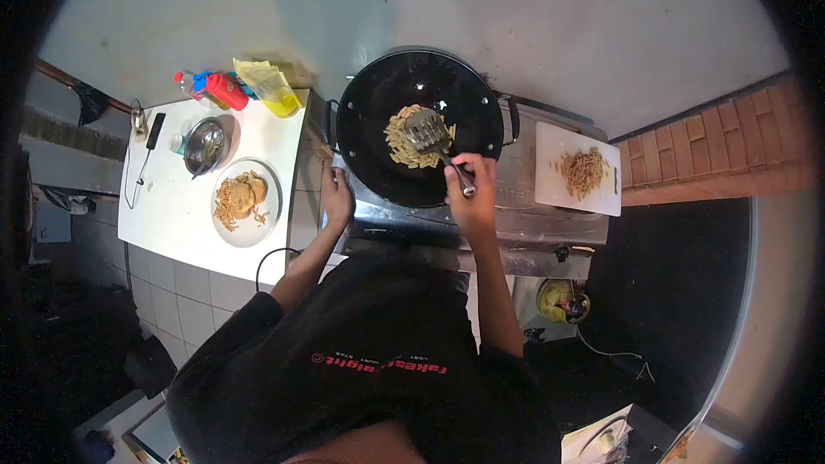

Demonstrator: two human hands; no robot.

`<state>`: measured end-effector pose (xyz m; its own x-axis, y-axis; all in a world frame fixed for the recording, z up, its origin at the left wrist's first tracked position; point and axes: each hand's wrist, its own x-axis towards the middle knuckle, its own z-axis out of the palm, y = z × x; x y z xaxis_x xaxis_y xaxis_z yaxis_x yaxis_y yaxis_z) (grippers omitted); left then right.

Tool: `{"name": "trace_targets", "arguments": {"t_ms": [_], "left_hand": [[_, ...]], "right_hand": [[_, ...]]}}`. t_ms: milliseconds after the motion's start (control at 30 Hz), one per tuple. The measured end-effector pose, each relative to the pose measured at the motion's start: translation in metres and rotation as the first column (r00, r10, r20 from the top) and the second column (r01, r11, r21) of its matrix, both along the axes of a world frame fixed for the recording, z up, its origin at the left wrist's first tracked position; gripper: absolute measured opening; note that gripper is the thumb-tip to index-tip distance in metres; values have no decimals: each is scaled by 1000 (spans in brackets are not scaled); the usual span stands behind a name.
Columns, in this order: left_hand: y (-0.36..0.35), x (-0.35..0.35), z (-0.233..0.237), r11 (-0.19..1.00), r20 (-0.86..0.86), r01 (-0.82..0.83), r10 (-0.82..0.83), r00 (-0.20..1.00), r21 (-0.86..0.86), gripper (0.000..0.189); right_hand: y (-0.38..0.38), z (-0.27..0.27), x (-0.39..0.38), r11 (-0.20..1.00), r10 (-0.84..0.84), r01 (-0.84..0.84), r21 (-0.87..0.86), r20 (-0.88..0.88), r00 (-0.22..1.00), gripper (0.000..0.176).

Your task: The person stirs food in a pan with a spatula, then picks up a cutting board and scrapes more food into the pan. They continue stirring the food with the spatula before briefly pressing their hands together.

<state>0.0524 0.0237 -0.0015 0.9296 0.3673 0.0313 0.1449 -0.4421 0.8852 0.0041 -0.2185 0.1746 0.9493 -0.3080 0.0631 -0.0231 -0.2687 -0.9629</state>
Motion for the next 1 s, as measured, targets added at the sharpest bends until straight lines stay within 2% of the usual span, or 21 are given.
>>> {"name": "trace_targets", "arguments": {"t_ms": [33,200,267,300,367,400,467,533,600,633,667,700,767,800,867,900,933,1000], "left_hand": [[0,0,0,1000,3,-3,3,1000,-5,30],[-3,-2,-1,999,36,-41,41,999,-2,29],[-1,0,0,999,41,-38,38,998,6,28],[-1,-1,1,997,69,-77,78,995,-28,28],[4,-2,3,991,134,-124,129,983,-46,25],[10,-3,1,992,134,-115,120,984,-47,25],[22,0,-4,971,187,-192,217,958,-142,24],[28,-1,15,972,134,-173,195,971,-160,24],[34,-2,33,972,206,-193,219,954,-137,25],[38,-4,45,971,203,-179,209,957,-156,26],[39,-8,56,974,207,-166,196,959,-153,26],[40,-13,69,980,278,-138,173,945,-142,26],[29,-21,111,988,442,-48,109,891,-148,26],[20,-31,139,989,445,-25,88,891,-145,26],[-2,-55,182,982,437,151,-86,896,-116,24],[-13,-64,190,959,477,234,-132,869,-162,21],[-28,-74,203,944,502,301,-195,843,-139,17],[-62,-88,209,914,499,379,-262,826,-147,22]], "right_hand": [[-3,-12,-1,985,-93,108,-135,111,990,15],[-11,-2,-15,975,-220,219,-33,-41,975,20],[-20,-7,-19,981,-170,181,67,-145,975,20],[-23,-4,-20,980,-176,187,69,-137,975,20],[-31,3,-24,968,-131,189,163,-312,941,23],[-39,1,-27,967,-140,197,162,-311,940,23],[-56,-9,-30,965,-46,115,237,-277,960,28],[-63,-2,-35,966,-52,129,225,-318,947,30],[-64,3,-46,966,-56,143,217,-364,930,32],[-62,4,-51,984,-173,161,-75,-183,968,30],[-62,7,-54,908,-226,222,-354,30,974,28],[-64,16,-57,906,-238,235,-352,36,971,28],[-68,38,-72,808,-322,333,-486,110,940,21],[-64,47,-81,802,-343,353,-481,112,933,21],[-48,60,-97,827,-274,314,-466,155,949,17],[-38,61,-106,879,-304,311,-361,77,950,16],[-31,61,-112,871,-323,334,-359,92,942,16],[-18,59,-126,912,-168,234,-338,213,962,17]]}}
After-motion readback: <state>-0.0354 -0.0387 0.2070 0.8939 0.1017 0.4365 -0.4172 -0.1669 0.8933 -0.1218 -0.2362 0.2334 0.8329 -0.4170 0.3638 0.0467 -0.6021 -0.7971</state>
